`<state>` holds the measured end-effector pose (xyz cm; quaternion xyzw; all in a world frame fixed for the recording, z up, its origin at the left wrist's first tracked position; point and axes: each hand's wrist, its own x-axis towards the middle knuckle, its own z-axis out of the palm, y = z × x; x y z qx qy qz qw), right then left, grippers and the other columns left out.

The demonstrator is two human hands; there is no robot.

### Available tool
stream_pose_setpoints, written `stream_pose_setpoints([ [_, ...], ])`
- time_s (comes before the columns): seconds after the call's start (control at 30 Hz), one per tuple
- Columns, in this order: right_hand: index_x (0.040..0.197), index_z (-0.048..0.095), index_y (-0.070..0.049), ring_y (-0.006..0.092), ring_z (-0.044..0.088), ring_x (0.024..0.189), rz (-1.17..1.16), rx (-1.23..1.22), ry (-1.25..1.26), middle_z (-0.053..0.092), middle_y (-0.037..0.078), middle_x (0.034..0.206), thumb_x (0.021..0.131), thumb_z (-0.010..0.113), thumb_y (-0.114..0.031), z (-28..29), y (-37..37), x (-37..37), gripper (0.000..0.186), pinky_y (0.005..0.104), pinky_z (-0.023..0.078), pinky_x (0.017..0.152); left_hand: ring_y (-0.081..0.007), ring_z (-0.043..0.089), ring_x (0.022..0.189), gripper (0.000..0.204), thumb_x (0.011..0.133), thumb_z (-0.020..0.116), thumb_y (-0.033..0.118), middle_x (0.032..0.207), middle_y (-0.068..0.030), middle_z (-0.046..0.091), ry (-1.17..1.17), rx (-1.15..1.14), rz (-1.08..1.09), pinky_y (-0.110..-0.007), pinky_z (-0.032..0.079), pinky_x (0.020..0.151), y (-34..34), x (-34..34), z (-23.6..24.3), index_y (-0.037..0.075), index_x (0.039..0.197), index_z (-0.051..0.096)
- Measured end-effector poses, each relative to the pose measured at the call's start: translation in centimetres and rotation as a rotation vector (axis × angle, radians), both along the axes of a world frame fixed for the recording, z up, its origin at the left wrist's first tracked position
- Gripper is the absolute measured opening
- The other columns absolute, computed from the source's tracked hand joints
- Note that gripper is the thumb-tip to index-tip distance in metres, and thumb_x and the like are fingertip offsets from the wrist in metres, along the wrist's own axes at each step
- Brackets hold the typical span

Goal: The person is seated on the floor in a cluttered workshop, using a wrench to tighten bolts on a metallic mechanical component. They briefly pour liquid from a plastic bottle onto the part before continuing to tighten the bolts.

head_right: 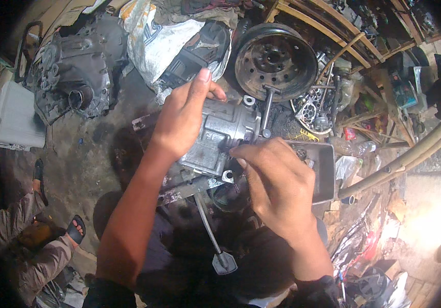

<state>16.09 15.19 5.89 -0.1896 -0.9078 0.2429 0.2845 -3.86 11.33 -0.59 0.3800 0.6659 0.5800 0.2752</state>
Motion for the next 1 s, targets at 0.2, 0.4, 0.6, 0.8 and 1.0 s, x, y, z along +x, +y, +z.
stream_pose_setpoints([
  [0.2, 0.103, 0.073, 0.001, 0.0353, 0.070, 0.089, 0.047, -0.018, -0.052, 0.072, 0.015, 0.096, 0.086, 0.077, 0.009, -0.5, -0.1, -0.4, 0.019, 0.0416, 0.056, 0.080, -0.0268, 0.066, 0.102, 0.074, 0.116, 0.033, 0.057, 0.100, -0.0144, 0.075, -0.040, -0.065, -0.012, -0.038, 0.047, 0.101, -0.2, 0.1, 0.7, -0.001, 0.100, 0.075],
  [0.4, 0.104, 0.070, 0.001, 0.0392, 0.067, 0.085, 0.067, -0.059, -0.079, 0.068, 0.017, 0.093, 0.087, 0.073, 0.011, -0.3, -0.5, -1.0, 0.019, 0.0450, 0.055, 0.079, -0.0271, 0.066, 0.102, 0.075, 0.116, 0.032, 0.057, 0.102, -0.0143, 0.076, -0.022, 0.006, 0.007, -0.037, 0.047, 0.102, -0.2, 0.1, 0.4, -0.002, 0.099, 0.075],
  [0.6, 0.104, 0.067, 0.001, 0.0412, 0.066, 0.092, 0.011, -0.055, -0.105, 0.065, 0.020, 0.095, 0.086, 0.068, 0.013, -0.7, -0.5, -1.1, 0.021, 0.0477, 0.053, 0.081, -0.0267, 0.067, 0.104, 0.074, 0.116, 0.035, 0.058, 0.101, -0.0145, 0.076, -0.026, 0.026, -0.009, -0.038, 0.047, 0.103, 0.2, 0.1, -0.1, -0.001, 0.099, 0.075],
  [0.8, 0.102, 0.066, 0.001, 0.0433, 0.065, 0.091, 0.052, -0.050, -0.144, 0.064, 0.020, 0.094, 0.077, 0.063, 0.018, -0.4, -1.1, -0.9, 0.030, 0.0487, 0.053, 0.081, -0.0259, 0.068, 0.104, 0.074, 0.116, 0.036, 0.058, 0.101, -0.0134, 0.076, -0.020, 0.027, -0.005, -0.038, 0.048, 0.102, -0.1, 0.2, 0.0, -0.002, 0.099, 0.075],
  [1.0, 0.100, 0.066, 0.002, 0.0437, 0.066, 0.091, 0.058, -0.144, -0.176, 0.065, 0.021, 0.092, 0.085, 0.065, 0.015, 0.3, -2.0, -0.9, 0.020, 0.0489, 0.053, 0.081, -0.0279, 0.069, 0.105, 0.075, 0.116, 0.034, 0.059, 0.102, -0.0147, 0.076, -0.022, 0.005, -0.003, -0.040, 0.049, 0.103, -0.3, 0.3, 0.0, -0.002, 0.101, 0.075],
])
